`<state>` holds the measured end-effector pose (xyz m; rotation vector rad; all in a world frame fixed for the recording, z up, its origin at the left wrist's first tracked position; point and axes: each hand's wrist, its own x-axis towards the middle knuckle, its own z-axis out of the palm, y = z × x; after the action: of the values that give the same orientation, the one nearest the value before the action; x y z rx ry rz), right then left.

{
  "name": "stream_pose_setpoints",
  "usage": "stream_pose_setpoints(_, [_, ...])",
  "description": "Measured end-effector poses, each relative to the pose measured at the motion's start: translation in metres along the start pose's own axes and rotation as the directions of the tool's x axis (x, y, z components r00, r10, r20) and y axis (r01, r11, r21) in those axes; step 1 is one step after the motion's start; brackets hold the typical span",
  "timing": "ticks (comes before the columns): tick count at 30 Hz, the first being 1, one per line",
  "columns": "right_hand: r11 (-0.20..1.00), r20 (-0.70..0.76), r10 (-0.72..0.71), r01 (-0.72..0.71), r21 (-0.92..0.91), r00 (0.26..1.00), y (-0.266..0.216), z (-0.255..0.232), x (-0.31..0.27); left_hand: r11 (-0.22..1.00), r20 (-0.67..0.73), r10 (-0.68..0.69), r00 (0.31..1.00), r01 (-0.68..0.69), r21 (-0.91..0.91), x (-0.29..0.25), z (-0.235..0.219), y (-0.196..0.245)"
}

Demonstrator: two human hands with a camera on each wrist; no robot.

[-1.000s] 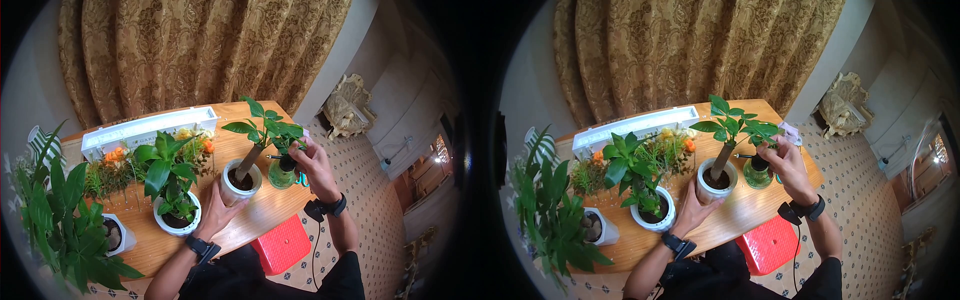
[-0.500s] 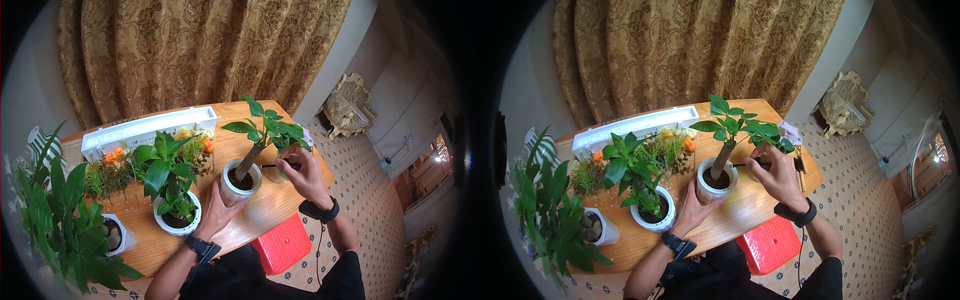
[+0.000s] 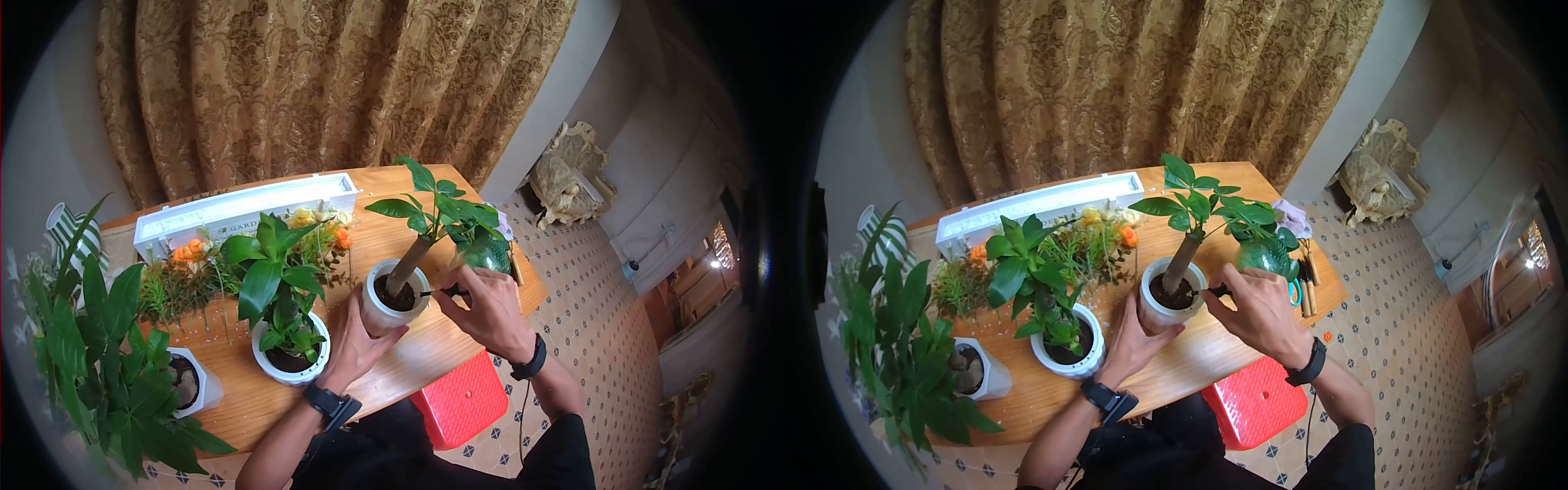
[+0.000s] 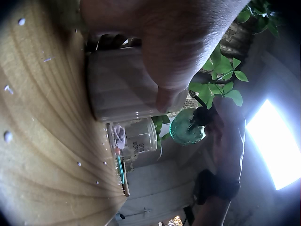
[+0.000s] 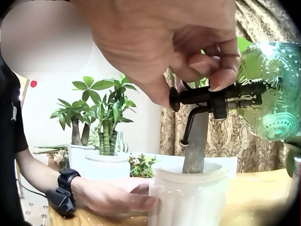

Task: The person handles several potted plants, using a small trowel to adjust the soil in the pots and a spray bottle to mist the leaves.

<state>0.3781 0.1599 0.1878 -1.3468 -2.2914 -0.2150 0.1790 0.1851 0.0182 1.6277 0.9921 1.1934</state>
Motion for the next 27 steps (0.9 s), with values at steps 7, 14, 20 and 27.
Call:
stream_pose_setpoints(7, [0.885, -0.123, 0.292, -0.219, 0.411, 0.949, 0.007, 0.000, -0.012, 0.999, 0.003, 0.007, 1.000, -0.007, -0.039, -0.001, 0.000, 0.005])
stream_pose_setpoints(14, [0.167, 0.144, 0.621, -0.309, 0.936, 0.770, 0.010, -0.011, -0.052, 0.997, 0.001, -0.051, 0.999, 0.051, -0.056, -0.003, 0.001, 0.010])
stream_pose_setpoints(20, [-0.083, 0.195, 0.617, -0.184, 0.979, 0.763, 0.004, -0.010, -0.075, 0.995, -0.028, -0.085, 0.996, 0.086, 0.044, -0.002, 0.003, 0.016])
stream_pose_setpoints(27, [-0.224, 0.222, 0.551, -0.114, 0.968, 0.804, 0.006, -0.009, -0.083, 0.992, 0.008, -0.112, 0.994, 0.112, 0.067, 0.000, 0.001, 0.021])
